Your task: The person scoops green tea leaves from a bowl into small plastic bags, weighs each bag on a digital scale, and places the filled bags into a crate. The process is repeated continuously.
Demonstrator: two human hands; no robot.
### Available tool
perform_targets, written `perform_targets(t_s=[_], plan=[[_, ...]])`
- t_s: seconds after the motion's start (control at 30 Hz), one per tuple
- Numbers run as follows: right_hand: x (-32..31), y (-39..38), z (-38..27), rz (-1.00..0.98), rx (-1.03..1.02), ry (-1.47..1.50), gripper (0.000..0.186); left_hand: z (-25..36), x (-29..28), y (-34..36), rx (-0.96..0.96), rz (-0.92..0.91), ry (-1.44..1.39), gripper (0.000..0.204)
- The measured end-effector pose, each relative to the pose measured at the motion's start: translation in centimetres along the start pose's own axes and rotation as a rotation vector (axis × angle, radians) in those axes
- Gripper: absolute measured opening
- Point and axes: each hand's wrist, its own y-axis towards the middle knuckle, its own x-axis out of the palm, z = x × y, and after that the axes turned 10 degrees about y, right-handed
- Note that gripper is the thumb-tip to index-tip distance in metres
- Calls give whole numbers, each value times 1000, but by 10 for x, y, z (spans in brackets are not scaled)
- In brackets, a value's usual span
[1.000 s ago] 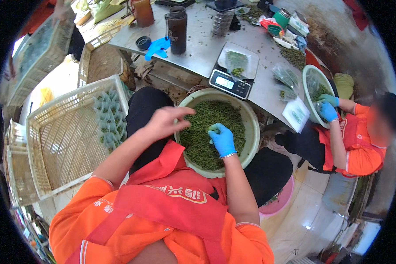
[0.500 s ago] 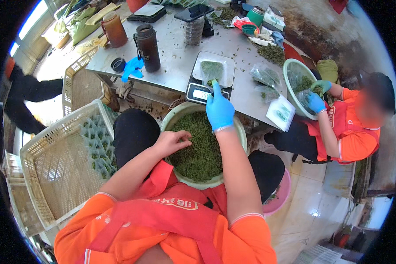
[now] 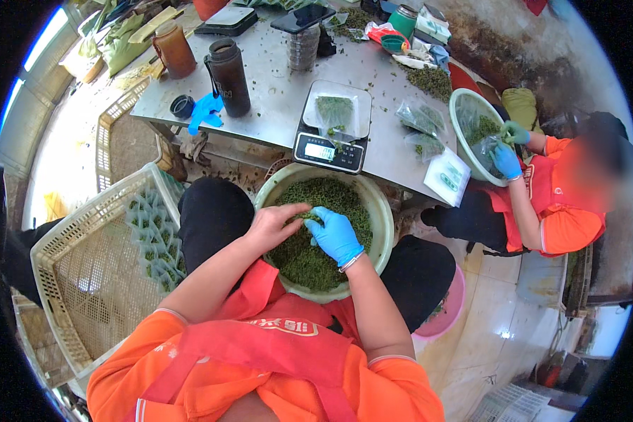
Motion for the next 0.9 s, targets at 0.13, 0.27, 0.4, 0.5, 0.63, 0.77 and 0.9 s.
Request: perform_targets(t_s=[0.13, 0.27, 0.4, 0.5, 0.63, 0.77, 0.9], plan=[[-2, -2, 1, -73, 56, 170, 17, -6, 2, -8, 48, -48, 115, 14], [5, -4, 9, -28, 6, 333, 14, -1, -2, -9, 67, -59, 199, 8], [5, -12, 9, -57, 107, 545, 14, -2, -4, -10, 108, -107, 246, 9], [3, -23, 8, -34, 205, 620, 13, -1, -6, -12, -22, -36, 225, 10], [-6, -25, 10, -14, 260, 587, 12, -10, -5, -11, -198, -52, 124, 9], [-9, -15, 2, -112, 204, 376, 16, 10, -12, -5, -105, -169, -163, 22], [-13, -2, -9, -188, 169, 240, 21, -2, -5, -12, -351, -328, -449, 22]])
